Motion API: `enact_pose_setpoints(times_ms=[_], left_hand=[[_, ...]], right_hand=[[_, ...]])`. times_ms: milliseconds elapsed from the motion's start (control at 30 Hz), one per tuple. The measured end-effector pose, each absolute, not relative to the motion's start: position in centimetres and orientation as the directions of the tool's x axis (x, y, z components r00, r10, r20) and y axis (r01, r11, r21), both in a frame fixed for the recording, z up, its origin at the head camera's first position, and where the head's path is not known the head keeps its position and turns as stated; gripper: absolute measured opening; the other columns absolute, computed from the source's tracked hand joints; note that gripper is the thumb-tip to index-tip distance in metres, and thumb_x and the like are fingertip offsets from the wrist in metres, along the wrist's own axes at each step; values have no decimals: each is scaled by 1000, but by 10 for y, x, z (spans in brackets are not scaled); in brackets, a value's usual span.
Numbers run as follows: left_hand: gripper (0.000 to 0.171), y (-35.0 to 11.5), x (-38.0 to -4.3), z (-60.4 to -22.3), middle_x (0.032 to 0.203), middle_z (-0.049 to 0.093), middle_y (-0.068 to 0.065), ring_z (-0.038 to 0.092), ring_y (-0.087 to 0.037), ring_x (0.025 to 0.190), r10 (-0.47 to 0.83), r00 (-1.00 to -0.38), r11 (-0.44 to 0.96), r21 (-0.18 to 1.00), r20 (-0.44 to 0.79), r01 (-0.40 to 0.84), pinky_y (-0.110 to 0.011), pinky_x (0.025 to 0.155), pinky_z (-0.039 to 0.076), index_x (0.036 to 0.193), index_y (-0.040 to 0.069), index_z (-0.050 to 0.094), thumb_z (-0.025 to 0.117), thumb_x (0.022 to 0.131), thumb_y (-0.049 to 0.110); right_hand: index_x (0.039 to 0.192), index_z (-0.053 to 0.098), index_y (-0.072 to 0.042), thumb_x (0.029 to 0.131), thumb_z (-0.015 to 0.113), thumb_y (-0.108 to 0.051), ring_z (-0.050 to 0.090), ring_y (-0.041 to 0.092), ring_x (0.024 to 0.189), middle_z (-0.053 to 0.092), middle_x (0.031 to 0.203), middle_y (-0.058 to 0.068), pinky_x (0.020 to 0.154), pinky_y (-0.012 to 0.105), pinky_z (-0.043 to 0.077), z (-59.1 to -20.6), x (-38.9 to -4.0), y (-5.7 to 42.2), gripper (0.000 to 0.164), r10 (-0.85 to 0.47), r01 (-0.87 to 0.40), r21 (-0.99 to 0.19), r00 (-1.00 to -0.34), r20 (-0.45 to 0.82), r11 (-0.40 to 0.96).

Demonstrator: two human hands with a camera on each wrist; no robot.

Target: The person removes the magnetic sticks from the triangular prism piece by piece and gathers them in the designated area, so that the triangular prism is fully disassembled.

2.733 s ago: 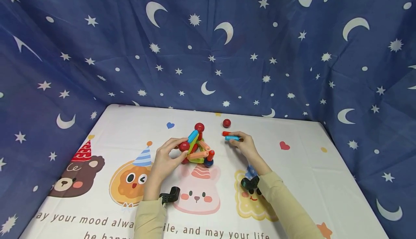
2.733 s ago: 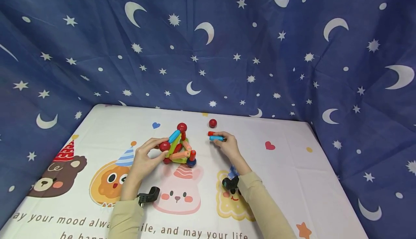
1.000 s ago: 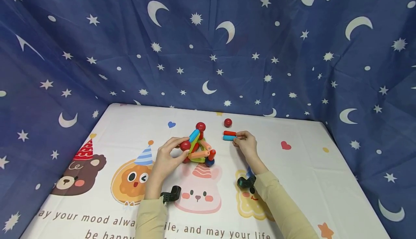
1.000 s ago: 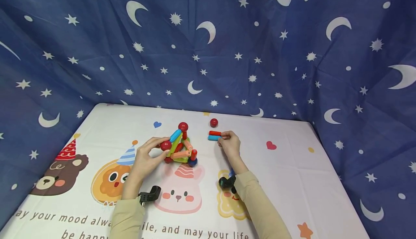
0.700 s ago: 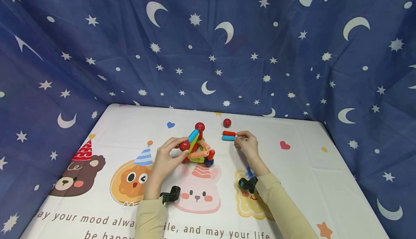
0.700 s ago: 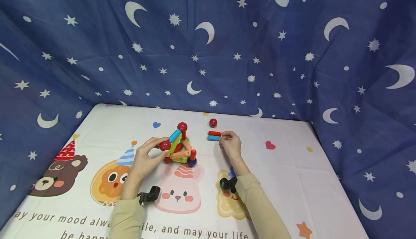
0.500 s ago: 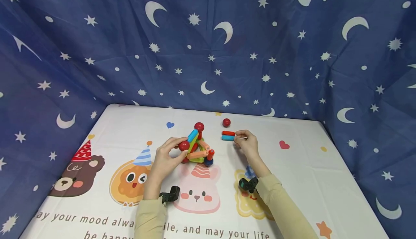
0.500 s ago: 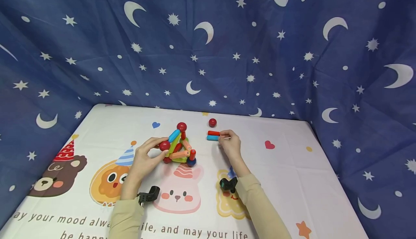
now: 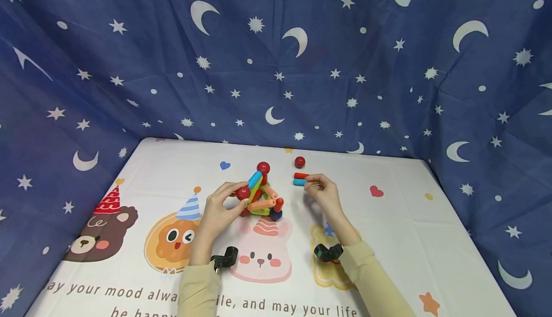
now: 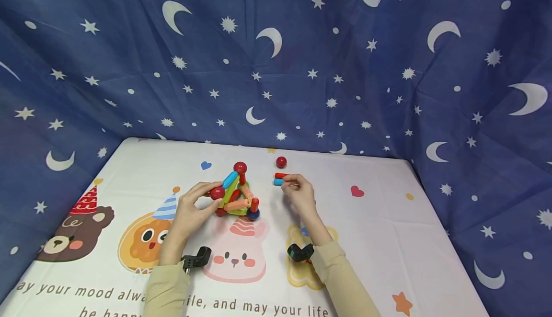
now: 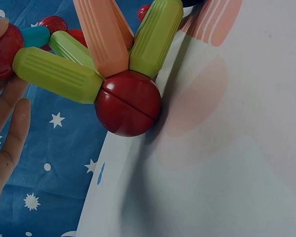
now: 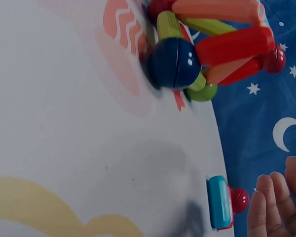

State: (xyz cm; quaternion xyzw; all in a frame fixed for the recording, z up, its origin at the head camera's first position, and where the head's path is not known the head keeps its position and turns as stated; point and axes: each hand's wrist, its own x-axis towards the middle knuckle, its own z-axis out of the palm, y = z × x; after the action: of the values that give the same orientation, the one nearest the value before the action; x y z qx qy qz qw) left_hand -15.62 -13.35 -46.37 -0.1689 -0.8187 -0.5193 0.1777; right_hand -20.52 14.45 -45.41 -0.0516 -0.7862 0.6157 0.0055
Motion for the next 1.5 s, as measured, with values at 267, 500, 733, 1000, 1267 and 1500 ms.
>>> enact_pose_setpoints(times_ms=[267,500,733,1000,1267,1500], left_hand=[[43,-134,-156,-464,112,67,0,60,-10,95,89,-888,407,798,450,445,-46,85,55,122,18,66,75,81,6],[43,-134,-157,-465,112,67,1,60,-10,96,86,-889,409,797,451,444,-46,84,55,121,18,66,75,81,6],[43,-134,-157,-465,112,67,1,60,-10,96,87,-891,406,800,446,441,-47,85,55,121,18,66,75,81,6],[43,-134,-157,-463,112,67,1,60,-11,97,87,-891,425,793,445,437,-38,85,56,121,18,66,75,81,6],[43,-134,-158,-464,112,67,-1,60,-11,95,91,-882,408,791,462,456,-45,84,56,121,16,66,75,81,5],[43,-133,-157,-465,112,67,0,60,-10,95,91,-882,411,789,463,457,-45,83,56,121,17,67,75,81,6]], right_hand=[[115,62,1,85,60,4,61,9,85,65,109,23,76,14,50,-454,-187,133,30,-44,34,-980,-998,-43,195],[120,59,4,81,59,8,63,16,95,64,115,24,78,16,51,-463,-171,119,38,-123,34,-993,-991,-48,116],[121,60,-1,83,68,0,61,16,98,65,112,17,83,16,50,-474,-160,105,39,-146,78,-995,-986,-86,61],[117,63,-2,83,71,-5,58,12,90,65,101,8,73,16,51,-483,-157,92,35,-64,61,-994,-996,-66,86],[115,65,0,88,67,-9,61,20,96,67,105,19,78,21,49,-468,-153,83,29,-52,54,-970,-996,-68,235],[113,65,3,90,63,-6,61,29,103,66,108,23,80,22,50,-444,-141,80,24,-63,8,-958,-998,-27,287]])
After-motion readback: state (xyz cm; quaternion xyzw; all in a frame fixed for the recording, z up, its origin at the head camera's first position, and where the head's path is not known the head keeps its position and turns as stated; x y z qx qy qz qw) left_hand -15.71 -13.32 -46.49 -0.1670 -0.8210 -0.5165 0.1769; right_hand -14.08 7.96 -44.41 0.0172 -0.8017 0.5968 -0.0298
